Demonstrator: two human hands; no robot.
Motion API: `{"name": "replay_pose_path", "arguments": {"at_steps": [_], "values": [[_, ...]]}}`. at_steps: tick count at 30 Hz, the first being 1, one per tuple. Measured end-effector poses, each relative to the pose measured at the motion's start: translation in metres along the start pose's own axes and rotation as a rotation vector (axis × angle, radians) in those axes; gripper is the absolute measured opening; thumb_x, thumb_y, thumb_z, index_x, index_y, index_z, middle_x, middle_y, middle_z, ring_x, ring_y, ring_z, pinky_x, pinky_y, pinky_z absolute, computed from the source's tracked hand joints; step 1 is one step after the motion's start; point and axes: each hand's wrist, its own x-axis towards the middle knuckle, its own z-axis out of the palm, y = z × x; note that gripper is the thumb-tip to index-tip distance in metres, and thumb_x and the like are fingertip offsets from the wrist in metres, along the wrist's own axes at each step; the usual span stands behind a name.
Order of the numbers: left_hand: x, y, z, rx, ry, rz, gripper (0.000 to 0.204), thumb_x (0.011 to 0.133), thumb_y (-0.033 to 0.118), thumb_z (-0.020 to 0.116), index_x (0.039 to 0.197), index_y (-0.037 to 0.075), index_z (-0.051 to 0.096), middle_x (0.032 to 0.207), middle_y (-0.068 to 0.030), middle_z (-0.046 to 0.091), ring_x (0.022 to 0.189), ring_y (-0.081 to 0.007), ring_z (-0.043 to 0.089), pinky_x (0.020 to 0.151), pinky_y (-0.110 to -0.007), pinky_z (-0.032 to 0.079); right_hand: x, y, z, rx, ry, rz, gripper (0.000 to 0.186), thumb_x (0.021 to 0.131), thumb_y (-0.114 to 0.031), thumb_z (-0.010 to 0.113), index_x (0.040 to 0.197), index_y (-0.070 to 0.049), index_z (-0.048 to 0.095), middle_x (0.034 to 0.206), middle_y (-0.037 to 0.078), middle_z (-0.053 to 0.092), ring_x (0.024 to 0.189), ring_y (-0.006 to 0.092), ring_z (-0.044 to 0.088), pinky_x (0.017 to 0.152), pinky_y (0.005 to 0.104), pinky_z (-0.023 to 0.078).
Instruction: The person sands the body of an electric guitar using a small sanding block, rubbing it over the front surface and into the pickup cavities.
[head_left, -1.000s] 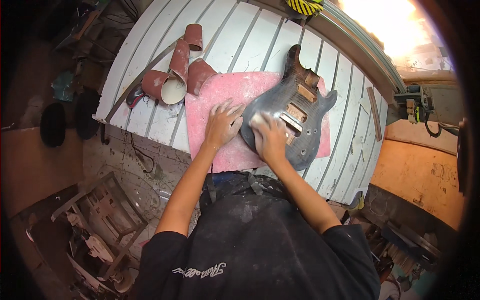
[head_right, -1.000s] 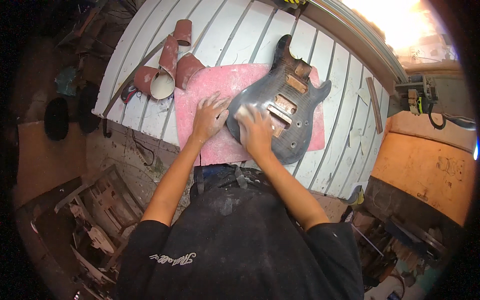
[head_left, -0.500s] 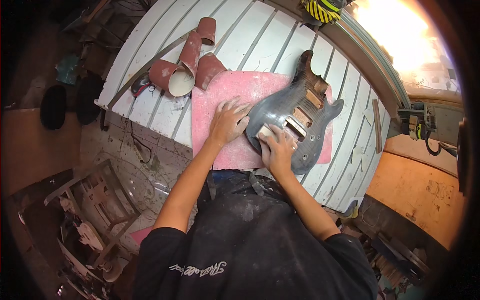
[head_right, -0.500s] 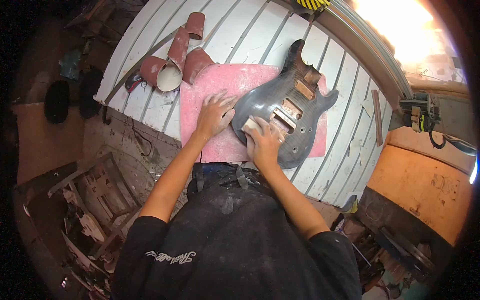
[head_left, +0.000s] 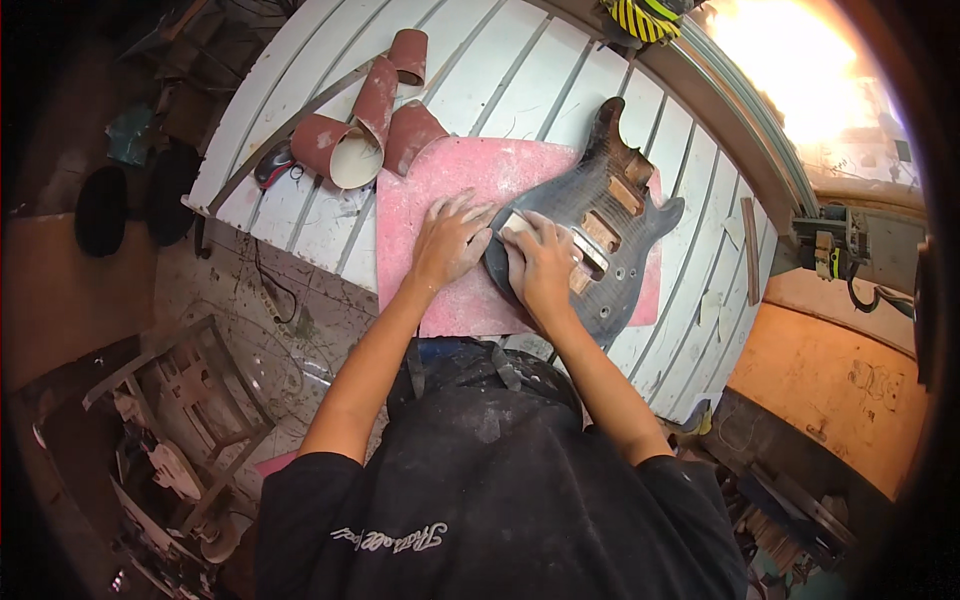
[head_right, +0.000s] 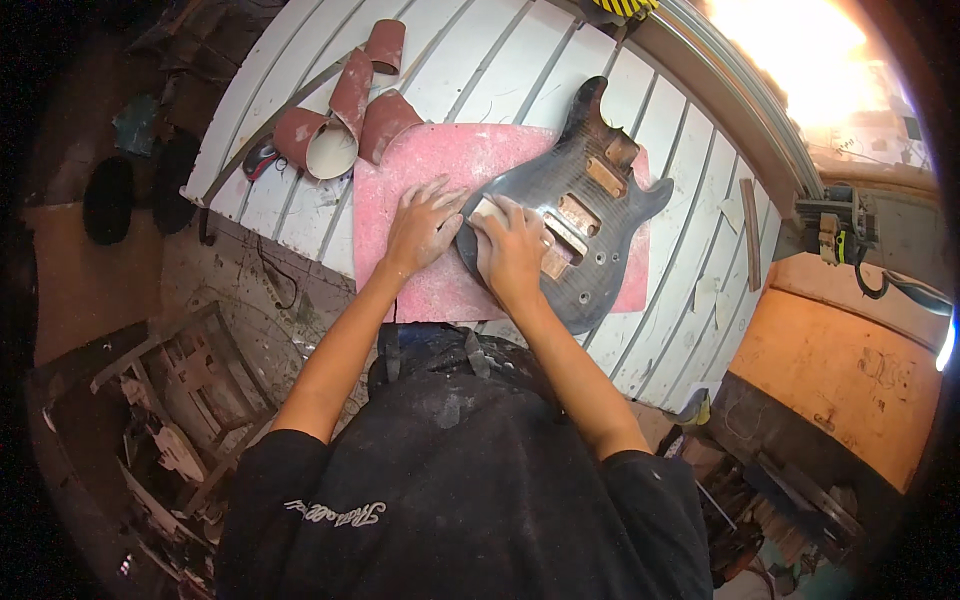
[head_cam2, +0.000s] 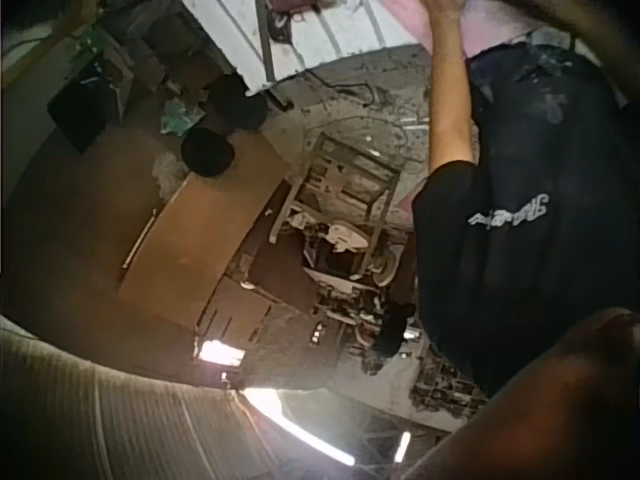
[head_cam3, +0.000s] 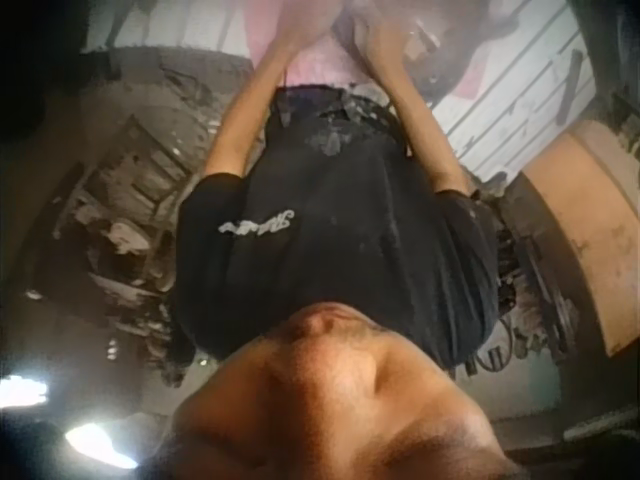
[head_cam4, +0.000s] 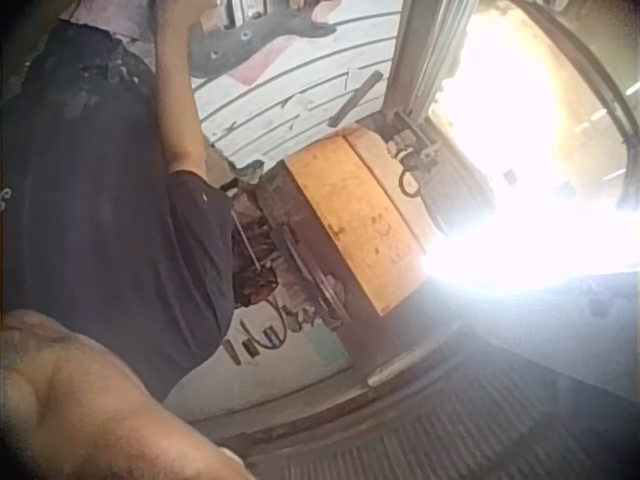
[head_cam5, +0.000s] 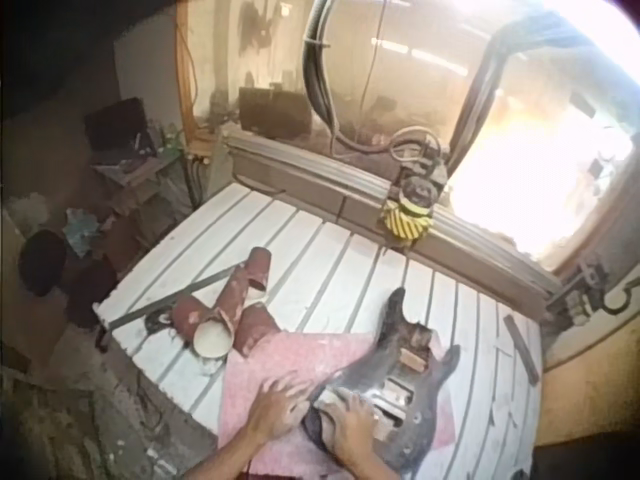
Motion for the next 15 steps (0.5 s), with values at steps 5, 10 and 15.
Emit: {"name": "replay_pose_path", "arguments": {"at_steps": [5, 10, 15], "values": [[-0.002, -0.003, 0.000, -0.004, 0.013, 0.003, 0.043, 0.102, 0.032, 0.060, 0.139, 0.014, 0.073, 0.148, -0.0049, 0.067, 0.149, -0.0314, 0.048, 0.124, -0.053, 0.028, -0.035, 0.009, -0.020, -0.047, -0.005, -0.070, 0.019, 0.085, -0.011, 0.083, 0.103, -0.015, 0.081, 0.132, 0.012, 0.069, 0.116, 0.0406, 0.061, 0.102, 0.0485, 0.049], [0.002, -0.002, -0.002, -0.020, 0.004, -0.019, 0.043, 0.103, 0.032, 0.059, 0.138, 0.014, 0.074, 0.148, -0.0046, 0.068, 0.149, -0.0313, 0.048, 0.124, -0.053, 0.028, -0.001, -0.006, 0.006, -0.013, 0.031, 0.025, 0.019, 0.086, -0.011, 0.082, 0.105, -0.015, 0.082, 0.132, 0.013, 0.069, 0.116, 0.0398, 0.061, 0.102, 0.0479, 0.048], [0.002, -0.006, 0.001, -0.023, 0.005, -0.021, 0.042, 0.103, 0.033, 0.057, 0.136, 0.014, 0.075, 0.147, -0.0042, 0.068, 0.149, -0.0306, 0.048, 0.124, -0.053, 0.028, -0.028, 0.010, -0.014, 0.039, -0.039, -0.019, 0.017, 0.088, -0.014, 0.081, 0.105, -0.017, 0.081, 0.138, 0.011, 0.065, 0.123, 0.0427, 0.058, 0.102, 0.0516, 0.049]]}}
